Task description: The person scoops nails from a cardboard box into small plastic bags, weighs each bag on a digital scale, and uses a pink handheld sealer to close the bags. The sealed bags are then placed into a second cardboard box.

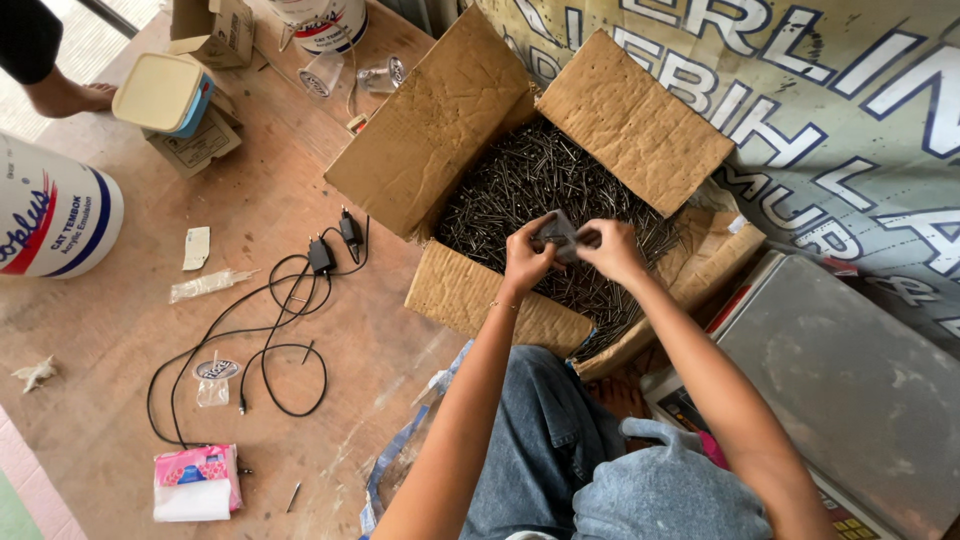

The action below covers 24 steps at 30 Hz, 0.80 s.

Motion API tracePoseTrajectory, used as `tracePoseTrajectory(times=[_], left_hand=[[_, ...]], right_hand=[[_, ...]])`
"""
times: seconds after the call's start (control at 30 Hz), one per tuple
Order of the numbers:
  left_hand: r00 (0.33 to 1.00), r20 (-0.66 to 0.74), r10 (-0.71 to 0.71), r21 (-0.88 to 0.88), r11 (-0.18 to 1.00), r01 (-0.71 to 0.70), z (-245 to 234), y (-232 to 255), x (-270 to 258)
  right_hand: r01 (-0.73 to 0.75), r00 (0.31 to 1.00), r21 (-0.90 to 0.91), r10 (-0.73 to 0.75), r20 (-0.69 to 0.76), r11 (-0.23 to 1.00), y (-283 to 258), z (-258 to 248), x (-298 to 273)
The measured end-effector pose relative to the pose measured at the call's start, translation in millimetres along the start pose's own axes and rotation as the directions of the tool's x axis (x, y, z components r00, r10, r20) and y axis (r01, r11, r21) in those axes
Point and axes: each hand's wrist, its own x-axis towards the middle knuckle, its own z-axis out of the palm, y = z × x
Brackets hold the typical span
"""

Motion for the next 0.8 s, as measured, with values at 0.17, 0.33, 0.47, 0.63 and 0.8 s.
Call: tracePoseTrajectory(times=[0.17, 0.33, 0.47, 0.63, 0.8], left_hand=[[1.000, 0.004, 0.010, 0.015, 1.000, -0.010, -1, -4, 0], [0.995, -0.026, 0.094, 0.149, 0.985, -0.089, 3, 1, -4], [0.990, -0.061, 0.128, 0.260, 0.959, -0.108, -1, -9, 0], [0.969, -0.002, 0.247, 0.477, 0.852, -0.216, -9, -15, 1], [0.966, -0.004, 0.258, 0.546, 0.810, -0.214, -12, -25, 5]], right_hand=[[0.149, 0.988, -0.058, -0.151, -0.023, 0.987, -11, -7, 7], [0.174, 0.974, 0.174, -0.196, 0.116, 0.969, -30, -5, 3], [0.222, 0.973, 0.116, -0.211, -0.099, 0.968, -31, -15, 24], [0.273, 0.949, -0.247, -0.303, -0.092, 0.930, -10, -21, 63], [0.055, 0.998, -0.621, -0.030, 0.050, 0.782, -16, 9, 64]])
